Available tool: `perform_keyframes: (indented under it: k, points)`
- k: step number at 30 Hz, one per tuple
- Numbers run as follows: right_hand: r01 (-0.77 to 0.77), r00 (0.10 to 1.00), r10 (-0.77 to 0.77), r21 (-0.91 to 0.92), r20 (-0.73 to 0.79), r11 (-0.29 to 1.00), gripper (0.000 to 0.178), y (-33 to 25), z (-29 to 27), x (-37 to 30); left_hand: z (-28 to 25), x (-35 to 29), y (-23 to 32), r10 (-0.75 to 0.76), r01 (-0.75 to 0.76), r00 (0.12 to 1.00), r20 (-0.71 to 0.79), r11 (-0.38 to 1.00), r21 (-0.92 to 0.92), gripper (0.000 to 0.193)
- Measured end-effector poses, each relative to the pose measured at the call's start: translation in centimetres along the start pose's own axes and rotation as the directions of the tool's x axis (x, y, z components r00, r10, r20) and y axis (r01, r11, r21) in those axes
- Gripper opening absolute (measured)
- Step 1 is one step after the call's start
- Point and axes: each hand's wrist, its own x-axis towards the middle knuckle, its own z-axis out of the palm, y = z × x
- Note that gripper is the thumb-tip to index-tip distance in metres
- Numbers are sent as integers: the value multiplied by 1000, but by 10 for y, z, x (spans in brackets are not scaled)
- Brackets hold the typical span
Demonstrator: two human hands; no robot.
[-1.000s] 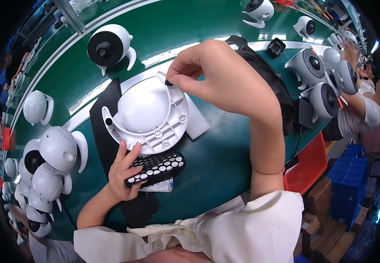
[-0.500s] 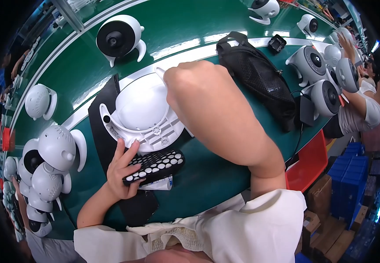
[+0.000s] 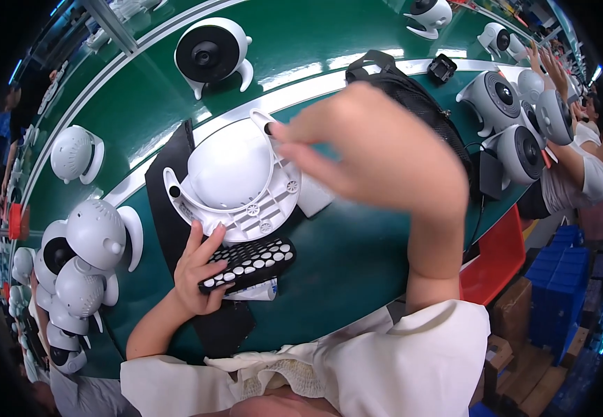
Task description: Manually assemble security camera components by fitting housing parts and inserting rubber plugs into the base.
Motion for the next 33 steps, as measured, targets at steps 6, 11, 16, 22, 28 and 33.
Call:
perform_keyframes:
  k: [6,11,16,22,28,33]
  points:
    - [-358,934,285,520,217,776,24,36,-5,17,-1,0,-1,3,-3,1000,7,1000,4,40]
    - [-207,954,-1,663,298,719,24,49,25,32,-3,-4,0,-7,7,1000,-11,1000,-4,38]
    - [-143,971,-4,595,239,791,23,50,30,31,-6,-1,3,-74,74,994,78,997,5,29]
    - [-198,963,95,423,254,884,28,33,10,28,-7,7,5,-41,43,998,44,998,-50,35]
    - [135,906,-195,-180,-376,974,32,-22,51,33,-7,-1,-1,-32,31,999,-19,998,-62,43]
    - [202,929,-252,-199,-272,959,41,-38,89,30,1,3,4,8,-11,999,-45,997,-76,40]
